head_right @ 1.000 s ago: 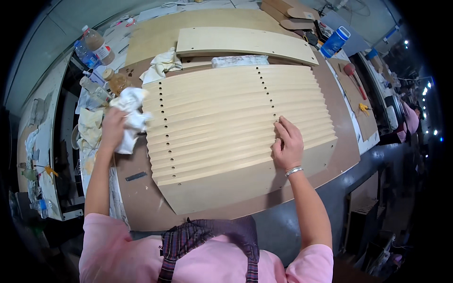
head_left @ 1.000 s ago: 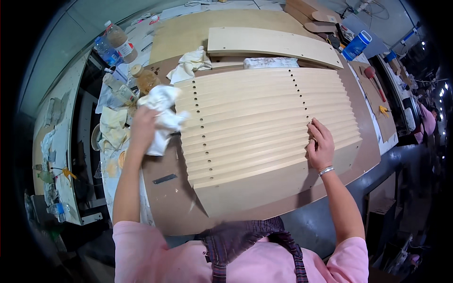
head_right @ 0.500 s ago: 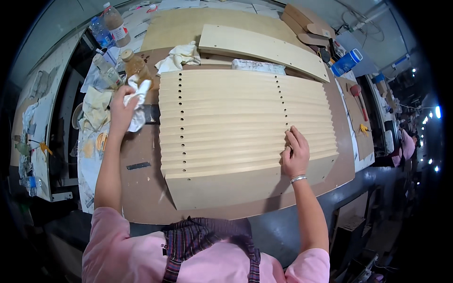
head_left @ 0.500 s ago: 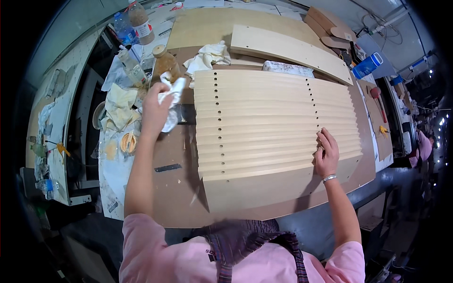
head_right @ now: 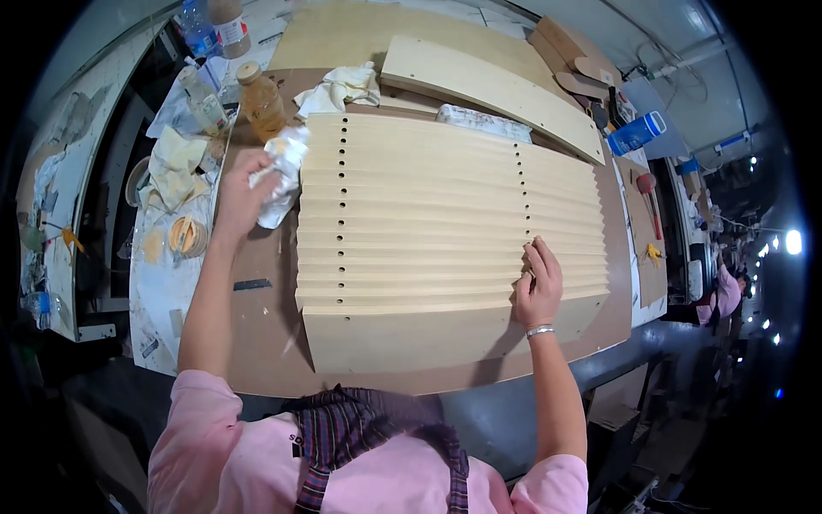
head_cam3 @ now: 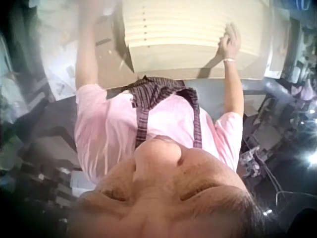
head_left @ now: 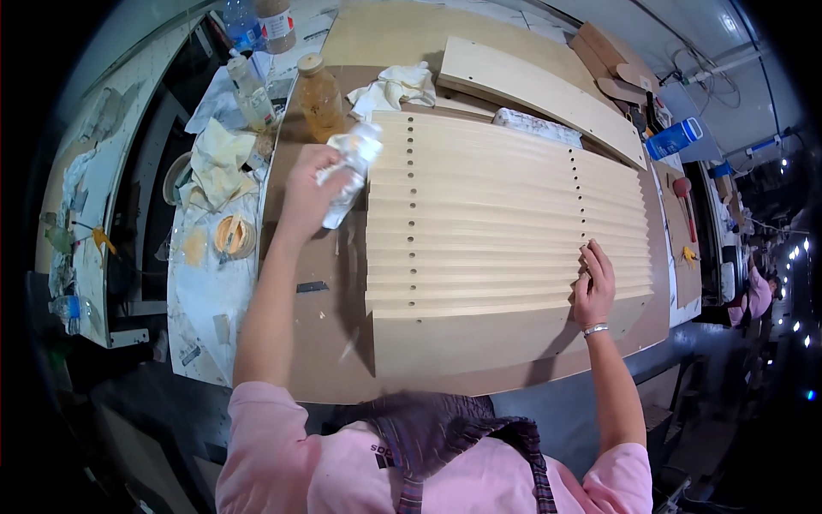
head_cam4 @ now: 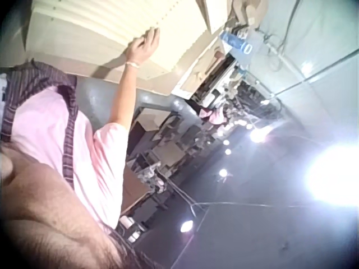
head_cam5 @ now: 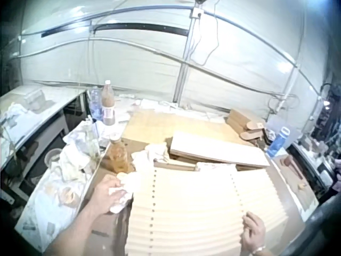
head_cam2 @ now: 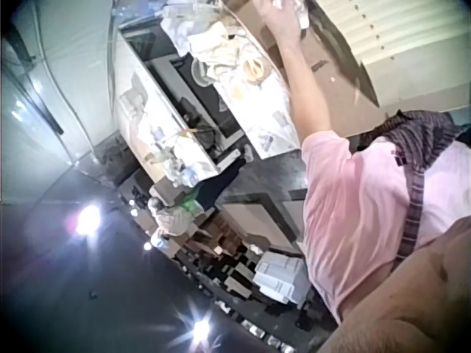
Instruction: The person wipes a stack of grooved wood panels with a cloth and applies a substance using a small applicator to the edges and joints.
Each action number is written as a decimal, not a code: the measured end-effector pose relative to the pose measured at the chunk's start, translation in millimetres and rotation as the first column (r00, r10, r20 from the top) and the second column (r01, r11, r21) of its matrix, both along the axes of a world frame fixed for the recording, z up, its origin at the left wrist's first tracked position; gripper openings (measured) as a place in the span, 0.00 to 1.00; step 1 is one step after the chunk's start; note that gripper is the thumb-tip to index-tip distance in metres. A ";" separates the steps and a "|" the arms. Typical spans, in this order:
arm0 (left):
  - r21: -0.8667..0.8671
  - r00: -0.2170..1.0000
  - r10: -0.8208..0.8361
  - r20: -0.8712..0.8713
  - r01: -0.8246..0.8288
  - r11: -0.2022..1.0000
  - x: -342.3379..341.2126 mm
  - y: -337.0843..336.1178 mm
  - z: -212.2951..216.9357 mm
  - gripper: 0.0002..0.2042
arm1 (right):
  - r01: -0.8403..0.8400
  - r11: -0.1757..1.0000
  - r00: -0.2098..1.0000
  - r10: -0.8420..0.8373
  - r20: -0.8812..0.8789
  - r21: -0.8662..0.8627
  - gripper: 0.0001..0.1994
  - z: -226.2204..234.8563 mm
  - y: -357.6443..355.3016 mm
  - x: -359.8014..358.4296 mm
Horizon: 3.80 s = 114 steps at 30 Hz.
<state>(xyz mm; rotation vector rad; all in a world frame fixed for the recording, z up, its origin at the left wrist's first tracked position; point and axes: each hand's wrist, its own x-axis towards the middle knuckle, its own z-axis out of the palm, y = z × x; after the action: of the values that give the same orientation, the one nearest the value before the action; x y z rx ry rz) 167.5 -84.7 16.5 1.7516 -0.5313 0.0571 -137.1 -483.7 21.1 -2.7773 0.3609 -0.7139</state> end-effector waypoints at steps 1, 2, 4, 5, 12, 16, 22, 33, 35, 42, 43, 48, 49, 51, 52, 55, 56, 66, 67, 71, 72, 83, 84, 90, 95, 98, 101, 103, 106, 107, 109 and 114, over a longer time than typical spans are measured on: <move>-0.008 0.990 -0.125 -0.064 0.125 0.992 -19.8 -5.1 8.3 0.08 | -0.004 1.000 1.000 0.004 -0.003 -0.022 0.24 -1.3 -3.2 -2.0; 0.166 0.968 -0.229 0.104 0.210 0.964 -30.6 -4.4 5.2 0.08 | -0.008 0.999 1.000 0.008 -0.006 -0.044 0.25 -1.5 -6.1 -4.0; 0.278 0.977 -0.189 0.096 0.156 0.948 -34.6 20.4 -15.8 0.08 | -0.017 1.000 1.000 0.017 -0.003 -0.022 0.25 -0.7 -2.5 -0.8; 0.235 0.995 -0.074 0.066 0.057 0.970 -32.3 35.4 -26.7 0.08 | -0.017 1.000 1.000 0.017 -0.003 -0.011 0.25 -1.0 -0.4 0.5; 0.139 0.993 -0.030 0.114 0.014 0.990 -60.0 -1.6 -5.7 0.10 | 0.029 0.994 1.000 -0.028 -0.012 0.105 0.25 -5.3 -1.9 -1.1; 0.146 0.960 0.203 0.193 -0.233 0.962 -41.4 1.7 3.4 0.08 | 0.029 0.994 1.000 -0.028 -0.009 0.109 0.25 1.2 3.2 0.2; 0.396 0.808 -0.347 0.475 0.156 0.905 -91.6 -54.0 32.6 0.14 | 0.003 0.996 0.999 0.000 -0.035 0.089 0.24 -1.3 1.4 0.4; 0.196 0.959 0.058 0.276 -0.116 0.974 -55.0 23.1 23.2 0.08 | 0.014 1.000 0.999 -0.014 -0.030 0.016 0.23 -4.8 -2.3 -6.2; 0.215 0.951 -0.180 0.250 0.126 0.968 -75.0 6.7 18.9 0.08 | -0.001 1.000 1.000 0.001 -0.022 0.021 0.23 -2.8 -2.1 -1.3; 0.220 0.944 0.218 0.246 -0.274 0.936 -46.8 49.7 -5.6 0.11 | -0.005 0.998 1.000 0.005 -0.003 0.064 0.25 -1.7 -3.0 -2.3; 0.186 0.967 0.187 0.171 -0.218 0.958 -50.5 43.9 -3.0 0.10 | -0.009 0.998 1.000 0.010 -0.005 0.066 0.25 -1.3 -2.7 -1.7; 0.312 0.997 0.070 -0.038 -0.054 0.948 -96.2 32.2 -14.7 0.10 | 0.004 0.997 1.000 -0.003 -0.007 0.072 0.25 -1.8 -0.7 2.1; 0.370 0.991 -0.013 -0.135 0.062 0.927 -109.7 41.0 -20.7 0.10 | -0.004 0.997 1.000 0.004 0.004 0.073 0.25 -2.8 4.1 4.1; 0.596 0.861 -0.181 -0.475 0.466 0.654 -113.0 53.8 2.5 0.10 | 0.015 0.995 1.000 -0.015 0.004 0.101 0.25 -0.7 1.9 -1.3; 0.518 0.792 -0.267 -0.549 0.573 0.635 -110.9 66.4 20.3 0.09 | 0.004 0.996 1.000 -0.004 0.007 0.087 0.25 -2.8 -2.9 -4.7; 0.473 0.915 0.201 -0.349 -0.013 0.881 -95.7 122.0 4.1 0.08 | -0.008 0.985 1.000 0.005 0.021 0.170 0.25 -5.4 -0.4 -3.3; 0.452 0.919 0.354 -0.171 -0.247 0.857 -80.4 139.7 -10.4 0.08 | -0.010 0.987 1.000 0.008 0.012 0.158 0.25 -6.3 0.9 -3.4; 0.627 0.752 0.610 0.250 -0.605 0.490 -37.9 187.3 -48.6 0.06 | -0.014 0.992 0.999 0.020 -0.048 0.126 0.25 0.1 1.5 -0.1; 0.572 0.753 0.618 0.225 -0.616 0.542 -37.8 187.0 -51.9 0.06 | -0.015 0.991 0.998 0.022 -0.052 0.132 0.25 0.5 3.1 1.1; 0.027 0.914 0.366 -0.174 -0.368 0.930 -46.1 141.8 -35.2 0.02 | -0.001 0.992 0.997 0.011 -0.073 0.129 0.25 4.2 4.2 0.8; -0.019 0.931 0.283 -0.230 -0.295 0.955 -52.1 120.7 -29.0 0.03 | -0.008 0.993 0.997 0.016 -0.071 0.122 0.25 3.5 3.2 0.7; -0.219 0.923 -0.112 -0.368 0.031 0.975 -46.2 38.2 -53.4 0.04 | -0.018 0.989 0.995 0.032 -0.097 0.148 0.27 -0.4 1.1 -1.1; -0.218 0.922 -0.116 -0.370 0.035 0.975 -45.1 38.3 -54.5 0.05 | -0.023 0.991 0.994 0.036 -0.099 0.131 0.27 0.0 0.5 -0.6; -0.213 0.915 -0.110 -0.388 0.027 0.977 -41.0 38.5 -61.0 0.04 | -0.047 0.996 0.993 0.055 -0.106 0.071 0.28 1.8 -0.4 1.1; -0.231 0.911 -0.113 -0.398 0.020 0.973 -38.5 38.2 -64.4 0.03 | -0.042 0.997 0.992 0.048 -0.116 0.058 0.28 2.4 0.1 1.7; -0.235 0.912 -0.123 -0.392 0.030 0.972 -37.3 39.8 -66.8 0.03 | -0.046 0.998 0.992 0.051 -0.116 0.049 0.29 2.6 0.3 1.7; -0.227 0.917 -0.130 -0.378 0.044 0.973 -37.6 38.7 -65.9 0.03 | -0.042 0.997 0.992 0.050 -0.114 0.069 0.29 1.9 0.3 1.8; -0.228 0.916 -0.129 -0.379 0.043 0.973 -37.1 37.9 -66.1 0.03 | -0.034 0.997 0.994 0.041 -0.103 0.067 0.26 1.6 0.4 2.1; -0.244 0.911 -0.136 -0.390 0.040 0.969 -36.8 37.8 -68.0 0.03 | -0.020 0.994 0.996 0.029 -0.084 0.108 0.25 0.1 2.3 3.5; -0.252 0.910 -0.141 -0.390 0.042 0.967 -36.7 37.3 -68.0 0.03 | -0.015 0.992 0.997 0.026 -0.078 0.129 0.25 -0.3 2.6 3.8; -0.230 0.914 -0.135 -0.384 0.047 0.972 -37.0 38.1 -66.1 0.03 | -0.021 0.995 0.995 0.030 -0.090 0.098 0.25 0.4 0.9 3.0; -0.157 0.923 -0.148 -0.355 0.097 0.983 -46.4 47.6 -57.8 0.04 | -0.021 0.997 0.993 0.029 -0.110 0.070 0.26 -0.6 -1.7 0.4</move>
<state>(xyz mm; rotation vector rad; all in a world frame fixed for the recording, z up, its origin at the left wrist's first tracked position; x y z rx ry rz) 121.1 -37.0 -41.4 1.5430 -0.3524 -0.3112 -136.7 -485.4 20.6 -2.7575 0.3640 -0.5316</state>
